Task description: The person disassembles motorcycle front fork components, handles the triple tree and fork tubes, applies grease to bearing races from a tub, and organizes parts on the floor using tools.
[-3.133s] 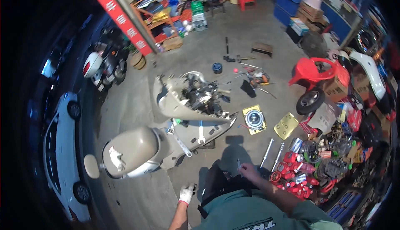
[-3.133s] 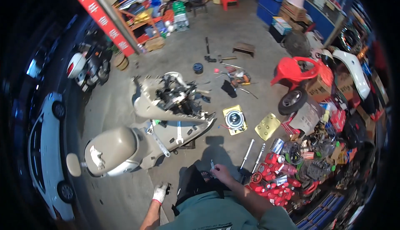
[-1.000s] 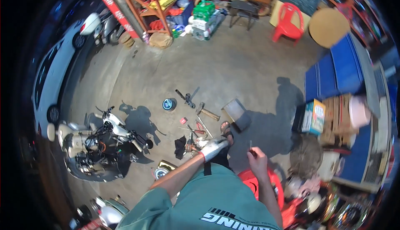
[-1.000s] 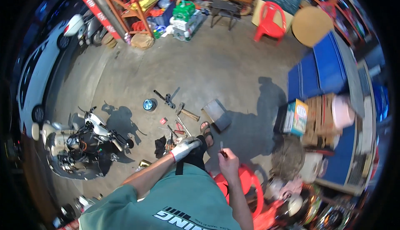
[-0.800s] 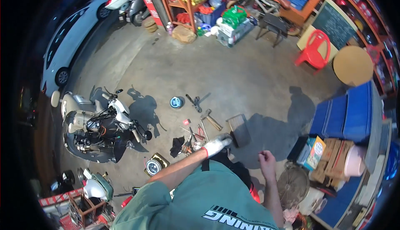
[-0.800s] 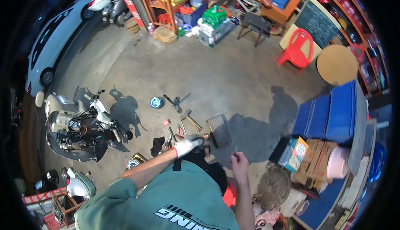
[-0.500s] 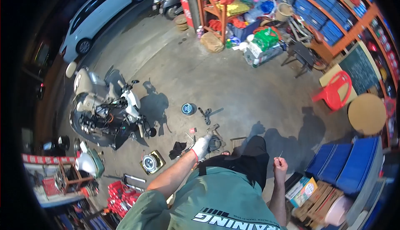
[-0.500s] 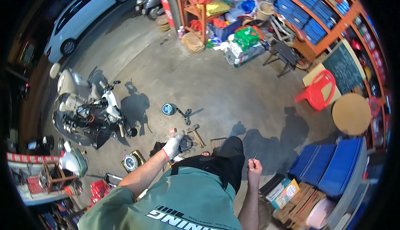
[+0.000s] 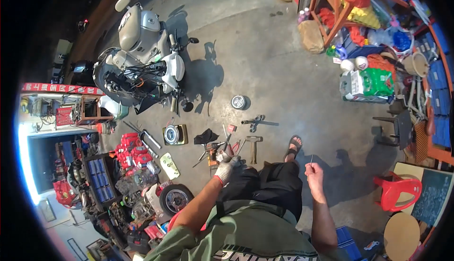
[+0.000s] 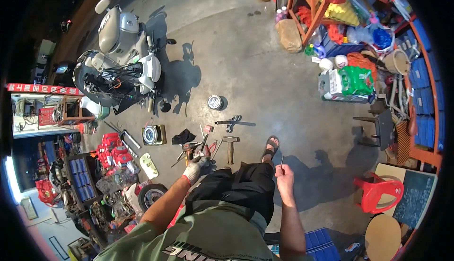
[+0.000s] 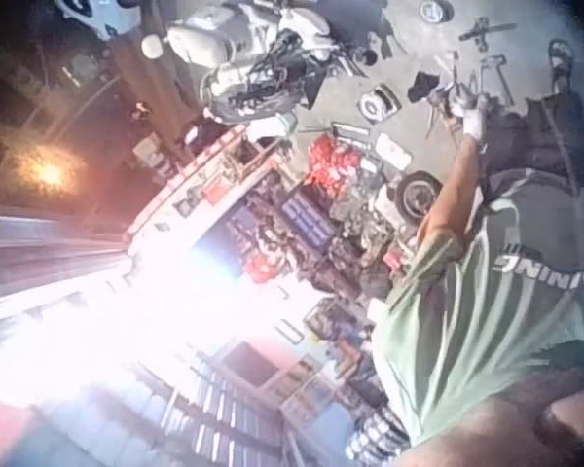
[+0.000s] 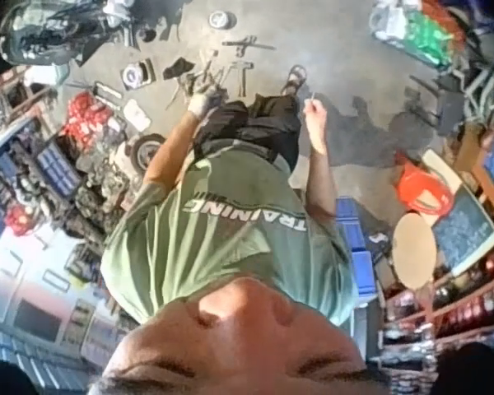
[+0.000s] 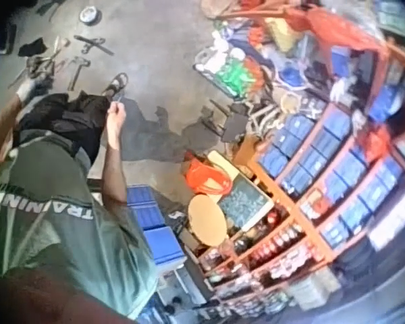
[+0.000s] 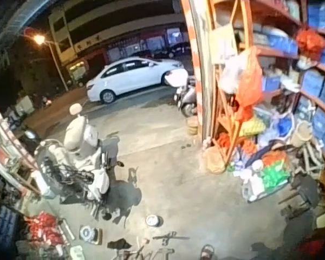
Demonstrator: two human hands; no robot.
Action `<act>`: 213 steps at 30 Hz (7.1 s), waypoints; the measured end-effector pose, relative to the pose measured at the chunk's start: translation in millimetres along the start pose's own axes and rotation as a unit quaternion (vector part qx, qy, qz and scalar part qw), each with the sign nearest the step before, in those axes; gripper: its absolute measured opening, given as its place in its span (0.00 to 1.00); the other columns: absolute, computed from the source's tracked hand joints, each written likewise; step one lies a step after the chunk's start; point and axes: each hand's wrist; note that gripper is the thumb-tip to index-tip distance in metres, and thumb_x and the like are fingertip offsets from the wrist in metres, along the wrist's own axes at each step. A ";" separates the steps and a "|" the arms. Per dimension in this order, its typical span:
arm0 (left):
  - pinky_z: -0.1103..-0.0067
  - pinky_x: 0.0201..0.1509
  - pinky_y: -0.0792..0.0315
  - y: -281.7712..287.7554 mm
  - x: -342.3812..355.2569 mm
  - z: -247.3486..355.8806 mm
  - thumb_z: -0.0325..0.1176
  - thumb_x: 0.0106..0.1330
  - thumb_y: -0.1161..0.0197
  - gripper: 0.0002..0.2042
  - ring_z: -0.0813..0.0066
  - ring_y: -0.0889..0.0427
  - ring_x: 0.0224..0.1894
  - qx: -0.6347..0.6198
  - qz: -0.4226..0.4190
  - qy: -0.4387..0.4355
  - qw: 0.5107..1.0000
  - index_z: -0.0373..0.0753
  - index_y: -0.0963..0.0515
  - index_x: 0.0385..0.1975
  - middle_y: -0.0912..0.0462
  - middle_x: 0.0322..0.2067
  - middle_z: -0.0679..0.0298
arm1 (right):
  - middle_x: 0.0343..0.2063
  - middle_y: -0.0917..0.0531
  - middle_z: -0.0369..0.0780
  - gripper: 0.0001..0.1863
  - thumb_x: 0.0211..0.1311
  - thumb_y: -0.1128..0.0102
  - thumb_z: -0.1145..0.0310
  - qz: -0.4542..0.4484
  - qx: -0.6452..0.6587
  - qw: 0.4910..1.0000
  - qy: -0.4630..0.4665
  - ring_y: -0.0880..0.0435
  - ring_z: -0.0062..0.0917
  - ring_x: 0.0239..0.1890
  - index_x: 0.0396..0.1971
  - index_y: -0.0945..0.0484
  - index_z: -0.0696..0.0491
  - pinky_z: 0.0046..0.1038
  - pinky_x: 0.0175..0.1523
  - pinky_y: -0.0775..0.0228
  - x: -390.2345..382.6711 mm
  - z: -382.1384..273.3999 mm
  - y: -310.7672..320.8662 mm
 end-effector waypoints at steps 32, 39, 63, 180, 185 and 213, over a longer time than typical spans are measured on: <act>0.59 0.67 0.36 157.0 617.0 -168.0 0.28 0.62 0.44 0.22 0.48 0.31 0.65 0.487 0.256 -0.401 0.733 0.36 0.28 0.59 0.24 0.58 0.49 | 0.25 0.27 0.28 0.07 0.69 0.44 0.67 -0.216 -0.222 0.927 0.212 0.30 0.11 0.28 0.38 0.23 0.54 0.15 0.34 0.40 331.1 88.5 -265.6; 0.55 0.71 0.44 133.6 584.3 -222.4 0.31 0.60 0.40 0.33 0.45 0.39 0.69 0.484 0.292 -0.380 0.732 0.33 0.40 0.68 0.35 0.66 0.46 | 0.27 0.27 0.27 0.06 0.68 0.46 0.74 -0.197 -0.238 0.881 0.359 0.31 0.09 0.29 0.41 0.23 0.58 0.14 0.33 0.39 255.3 77.0 -288.1; 0.72 0.38 0.22 17.7 465.9 -168.5 0.63 0.74 0.62 0.34 0.56 0.16 0.37 -0.567 -0.232 -0.072 0.787 0.32 0.30 0.53 0.19 0.43 0.51 | 0.25 0.29 0.27 0.05 0.69 0.45 0.73 -0.170 -0.283 0.862 0.384 0.32 0.10 0.28 0.38 0.23 0.58 0.15 0.34 0.39 223.5 111.4 -234.3; 0.73 0.18 0.36 8.6 531.9 -370.8 0.67 0.72 0.62 0.34 0.75 0.30 0.15 -0.056 -0.032 -0.020 0.998 0.42 0.23 0.22 0.28 0.15 0.67 | 0.39 0.16 0.53 0.14 0.66 0.50 0.72 0.004 -0.325 0.901 0.287 0.19 0.54 0.44 0.51 0.25 0.50 0.48 0.48 0.27 336.7 421.8 -324.3; 0.75 0.18 0.36 -6.2 525.9 -357.7 0.64 0.73 0.58 0.30 0.75 0.29 0.15 -0.116 -0.103 0.001 0.988 0.43 0.23 0.26 0.27 0.17 0.68 | 0.38 0.16 0.53 0.13 0.65 0.50 0.75 0.074 -0.173 0.953 0.236 0.17 0.50 0.45 0.48 0.22 0.52 0.42 0.47 0.26 395.1 452.2 -302.8; 0.75 0.20 0.35 9.8 526.9 -363.1 0.63 0.73 0.55 0.30 0.77 0.29 0.19 -0.097 -0.072 0.023 0.992 0.40 0.19 0.37 0.24 0.21 0.69 | 0.43 0.17 0.50 0.16 0.66 0.53 0.75 0.046 -0.262 0.894 0.360 0.19 0.46 0.48 0.51 0.23 0.53 0.39 0.54 0.28 350.6 435.7 -317.9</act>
Point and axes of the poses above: each hand's wrist, its own x-axis towards the middle knuckle, its own y-axis out of the back of the hand, z = x × y
